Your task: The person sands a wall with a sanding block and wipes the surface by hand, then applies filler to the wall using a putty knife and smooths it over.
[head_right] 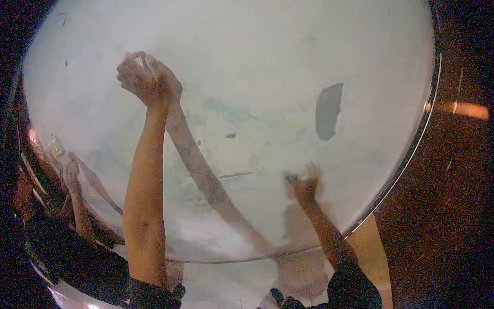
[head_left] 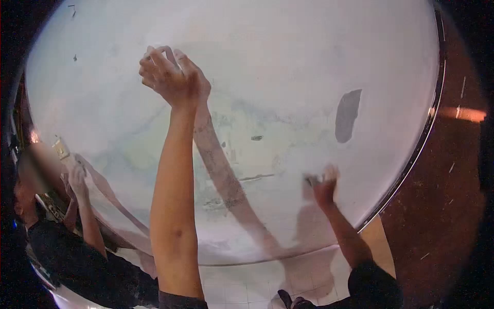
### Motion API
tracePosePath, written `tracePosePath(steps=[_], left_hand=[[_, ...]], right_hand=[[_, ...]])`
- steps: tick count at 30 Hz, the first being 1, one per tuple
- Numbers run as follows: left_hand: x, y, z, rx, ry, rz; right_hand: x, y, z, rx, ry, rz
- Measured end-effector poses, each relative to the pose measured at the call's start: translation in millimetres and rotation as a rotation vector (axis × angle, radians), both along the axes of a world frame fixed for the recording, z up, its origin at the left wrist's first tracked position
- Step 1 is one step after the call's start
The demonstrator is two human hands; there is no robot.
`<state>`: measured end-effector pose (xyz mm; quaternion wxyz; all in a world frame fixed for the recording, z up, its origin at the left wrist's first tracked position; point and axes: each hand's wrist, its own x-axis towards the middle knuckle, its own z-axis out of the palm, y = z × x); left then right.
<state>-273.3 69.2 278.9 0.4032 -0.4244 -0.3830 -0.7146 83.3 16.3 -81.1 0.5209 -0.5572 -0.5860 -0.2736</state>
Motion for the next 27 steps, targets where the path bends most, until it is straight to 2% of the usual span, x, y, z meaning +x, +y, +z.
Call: tracePosePath(steps=[2, 5, 7, 8, 9, 10, 11, 12, 13, 14, 15, 16, 18, 19, 20, 21, 23, 24, 25, 27], left_hand=[[3.0, -5.9, 1.4, 0.001, -0.003, -0.024], [5.0, -5.5, -2.0, -0.001, 0.011, -0.050], [18.7, -4.6, -33.6, -0.042, 0.097, -0.035], [40.5, -7.2, -64.9, -0.085, 0.148, -0.004], [67.5, -19.8, -107.5, -0.236, 0.366, -0.044], [97.5, -24.8, -175.3, -0.548, 0.651, -0.179], [127.9, -32.8, -240.4, -0.657, 0.922, -0.526], [161.3, -48.7, -316.5, -1.050, 1.064, -0.892], [181.7, -77.5, -384.8, -1.175, 1.159, -0.840], [177.5, -112.9, -449.1, -1.878, 0.965, -1.179], [183.7, -134.9, -468.0, -2.138, 1.273, -0.935], [164.5, -151.6, -539.9, -2.733, 1.073, -0.983], [137.2, -214.6, -664.1, -2.392, 1.387, -0.657], [101.4, -250.4, -732.2, -1.957, 1.229, -0.699], [72.5, -288.9, -743.6, -1.876, 0.817, -0.922], [52.8, -321.3, -746.7, -2.079, 0.573, -0.936], [13.5, -355.9, -743.5, -2.844, 0.415, -0.678], [-3.6, -376.2, -732.2, -2.855, 0.433, -0.662], [-19.1, -397.3, -720.7, -2.861, 0.448, -0.647], [-34.8, -423.5, -702.8, -2.720, 0.205, -0.590]], right_hand=[[59.4, -51.1, -102.4, -0.256, 0.150, 0.026], [116.5, -148.1, -249.3, -0.311, 0.055, -0.197], [140.9, -218.6, -266.5, -0.550, 0.751, 0.129], [153.6, -254.3, -275.4, -0.609, 1.093, 0.177], [141.5, -277.5, -297.3, -0.316, 1.522, 0.249], [129.5, -300.5, -318.5, 0.123, 1.871, 0.285], [134.3, -316.9, -334.0, -0.016, 1.719, 0.232], [140.1, -333.5, -351.8, -0.135, 1.561, 0.168], [145.2, -347.2, -356.3, -0.390, 1.305, 0.030], [144.6, -348.1, -364.7, -0.487, 1.160, -0.049], [145.0, -349.0, -375.6, -0.571, 1.012, -0.134], [133.8, -332.2, -381.6, -0.520, 0.991, -0.174], [126.1, -303.9, -372.6, -0.485, 1.145, -0.048], [116.2, -290.6, -333.5, -0.557, 1.160, 0.005], [99.7, -275.9, -274.7, -0.630, 1.171, 0.057], [107.1, -260.6, -288.4, -0.681, 0.976, 0.099], [116.4, -223.8, -315.2, -0.772, 0.585, 0.192], [116.9, -212.8, -306.3, -0.802, 0.531, 0.224], [112.9, -191.0, -275.0, -0.827, 0.473, 0.259], [107.4, -159.9, -249.0, -0.816, 0.473, 0.541]])
